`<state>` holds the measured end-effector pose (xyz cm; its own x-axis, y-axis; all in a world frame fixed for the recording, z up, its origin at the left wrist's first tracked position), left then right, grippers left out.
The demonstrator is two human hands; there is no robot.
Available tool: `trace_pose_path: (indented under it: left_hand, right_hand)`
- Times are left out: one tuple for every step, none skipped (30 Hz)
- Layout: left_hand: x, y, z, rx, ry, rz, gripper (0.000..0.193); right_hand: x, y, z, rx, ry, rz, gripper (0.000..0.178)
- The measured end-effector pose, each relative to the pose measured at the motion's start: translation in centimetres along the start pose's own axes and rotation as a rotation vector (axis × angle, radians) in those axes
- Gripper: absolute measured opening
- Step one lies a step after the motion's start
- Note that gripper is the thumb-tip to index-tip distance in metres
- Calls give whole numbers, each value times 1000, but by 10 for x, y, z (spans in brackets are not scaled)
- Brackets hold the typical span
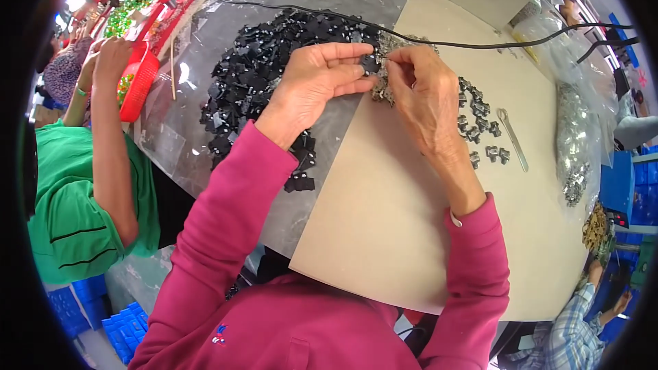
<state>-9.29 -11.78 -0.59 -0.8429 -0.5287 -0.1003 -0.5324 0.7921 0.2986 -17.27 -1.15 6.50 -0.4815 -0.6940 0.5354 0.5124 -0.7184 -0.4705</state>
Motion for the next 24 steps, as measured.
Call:
trace_pose_path:
  left_hand:
    - [1, 2, 1, -12, -2, 2, 31]
    - [2, 4, 0, -2, 3, 6, 31]
    - [1, 2, -1, 13, 10, 2, 30]
    - [0, 1, -1, 30, 16, 0, 30]
    - [0, 0, 1, 26, 15, -5, 30]
    - [-1, 1, 0, 27, 29, 9, 29]
    - [-1, 2, 1, 28, 43, 24, 29]
    - [-1, 4, -1, 29, 56, 41, 28]
    - [-1, 4, -1, 27, 56, 41, 28]
    - [-1, 5, -1, 28, 55, 45, 28]
    - [-2, 5, -1, 30, 54, 49, 28]
    - [-2, 6, -1, 31, 52, 53, 28]
    - [-3, 6, -1, 31, 52, 52, 28]
    - [-3, 6, -2, 35, 46, 50, 28]
    - [-4, 7, -2, 40, 41, 47, 29]
    - [-4, 7, -1, 45, 35, 45, 29]
    - [-5, 7, -1, 44, 33, 45, 29]
    - [-5, 7, -1, 46, 32, 42, 29]
    - [-5, 6, -1, 47, 30, 40, 29]
    - [-5, 6, -1, 49, 27, 38, 29]
    - [-5, 5, 0, 49, 25, 36, 29]
    - [-6, 6, 0, 54, 26, 38, 29]
    - [-5, 7, 0, 59, 27, 44, 29]
    - [-4, 9, -1, 64, 28, 50, 28]
  right_hand:
    - [-1, 0, -3, 4, 13, -2, 7]
    - [-1, -1, -5, 9, 25, -3, 7]
    - [-2, 2, -4, 9, 25, 4, 7]
    - [-3, 4, -2, 14, 11, 16, 7]
    - [-3, 6, 0, 19, -3, 26, 8]
    - [-4, 8, 2, 23, -17, 36, 8]
    - [-5, 10, 2, 24, -17, 40, 8]
    - [-5, 11, 2, 11, -19, 47, 8]
    - [-5, 12, 2, -1, -21, 54, 8]
    - [-5, 13, 2, -14, -23, 60, 8]
    - [-6, 13, 2, -15, -22, 61, 8]
    - [-6, 13, 2, -9, -25, 51, 8]
    - [-6, 13, 3, -1, -28, 41, 7]
    - [-6, 12, 3, 7, -31, 31, 8]
    - [-6, 12, 2, 7, -30, 32, 8]
    - [-7, 12, 3, -5, -41, 31, 8]
    - [-8, 11, 3, -17, -51, 29, 9]
    - [-7, 12, 3, -27, -61, 27, 9]
    - [-7, 12, 3, -25, -60, 28, 9]
    - [-7, 12, 4, -23, -60, 29, 9]
    - [-8, 13, 4, -21, -60, 30, 9]
    - [-8, 13, 3, -19, -60, 32, 9]
    - [-8, 12, 3, -20, -58, 30, 9]
    - [-7, 10, 4, -23, -66, 26, 9]
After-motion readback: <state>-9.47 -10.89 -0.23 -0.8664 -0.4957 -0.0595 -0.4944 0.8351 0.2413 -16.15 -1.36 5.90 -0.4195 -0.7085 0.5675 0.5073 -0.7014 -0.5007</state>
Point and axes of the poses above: each hand's wrist, its own x-axis towards the middle knuckle, its own y-axis out of the palm, z = x × y, the point moved 9 cm from there along x, towards the middle knuckle, and after that the axes turned 8 degrees about x, right-handed, at the moved point
